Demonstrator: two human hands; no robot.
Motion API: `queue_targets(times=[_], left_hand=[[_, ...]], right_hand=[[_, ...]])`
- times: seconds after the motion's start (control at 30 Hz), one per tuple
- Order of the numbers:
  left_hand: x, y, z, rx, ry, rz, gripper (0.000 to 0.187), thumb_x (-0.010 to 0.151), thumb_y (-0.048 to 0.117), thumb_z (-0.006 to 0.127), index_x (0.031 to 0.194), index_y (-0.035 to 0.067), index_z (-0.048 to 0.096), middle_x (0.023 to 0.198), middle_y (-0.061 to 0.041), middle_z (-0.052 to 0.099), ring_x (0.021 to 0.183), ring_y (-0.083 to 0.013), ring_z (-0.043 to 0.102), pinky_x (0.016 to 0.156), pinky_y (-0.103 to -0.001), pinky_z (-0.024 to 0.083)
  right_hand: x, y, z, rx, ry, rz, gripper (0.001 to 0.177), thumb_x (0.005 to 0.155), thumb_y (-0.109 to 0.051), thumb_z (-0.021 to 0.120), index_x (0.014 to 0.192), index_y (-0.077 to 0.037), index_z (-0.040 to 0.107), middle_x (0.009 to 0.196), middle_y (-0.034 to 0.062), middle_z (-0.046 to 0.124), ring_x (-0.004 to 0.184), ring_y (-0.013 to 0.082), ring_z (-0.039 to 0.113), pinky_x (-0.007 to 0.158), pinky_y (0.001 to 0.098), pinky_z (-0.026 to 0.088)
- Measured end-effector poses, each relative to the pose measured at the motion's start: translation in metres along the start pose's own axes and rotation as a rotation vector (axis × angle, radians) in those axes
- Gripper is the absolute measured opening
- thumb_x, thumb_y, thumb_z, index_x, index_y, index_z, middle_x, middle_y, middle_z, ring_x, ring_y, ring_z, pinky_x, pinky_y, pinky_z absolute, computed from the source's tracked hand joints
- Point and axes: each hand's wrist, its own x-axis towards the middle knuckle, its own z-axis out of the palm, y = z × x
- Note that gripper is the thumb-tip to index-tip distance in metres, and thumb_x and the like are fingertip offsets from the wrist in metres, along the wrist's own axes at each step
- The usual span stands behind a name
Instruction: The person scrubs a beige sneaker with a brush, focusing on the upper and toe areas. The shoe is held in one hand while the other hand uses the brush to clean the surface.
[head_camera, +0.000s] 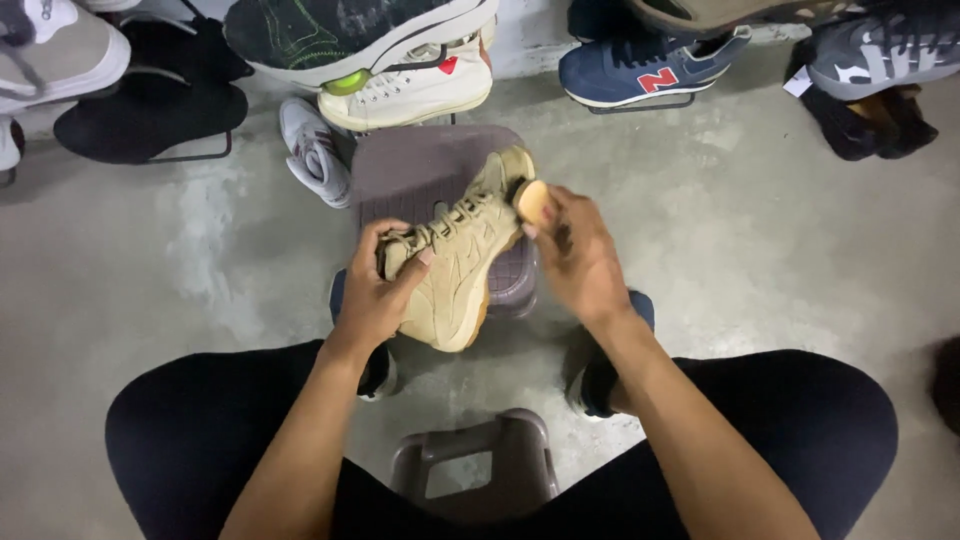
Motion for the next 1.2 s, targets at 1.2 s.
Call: queue_targets(times=[1.2], left_hand=[[0.001,-0.026,0.001,-0.045,0.064,-0.01,0.048,0.092,0.031,0.076,0.127,0.006,0.056,0.104,-0.025,0.065,0.102,-0.0362,0.065,0.094,-0.054,0.05]], right_hand=[[-0.004,-0.015,0.022,-0.053,0.014,-0.124,0.05,0.091,-0.011,0.079,0.135,-0.001,0.059,0.106,0.0184,0.059,0.099,0.0401,0.065,0.078,0.0395,0.066]])
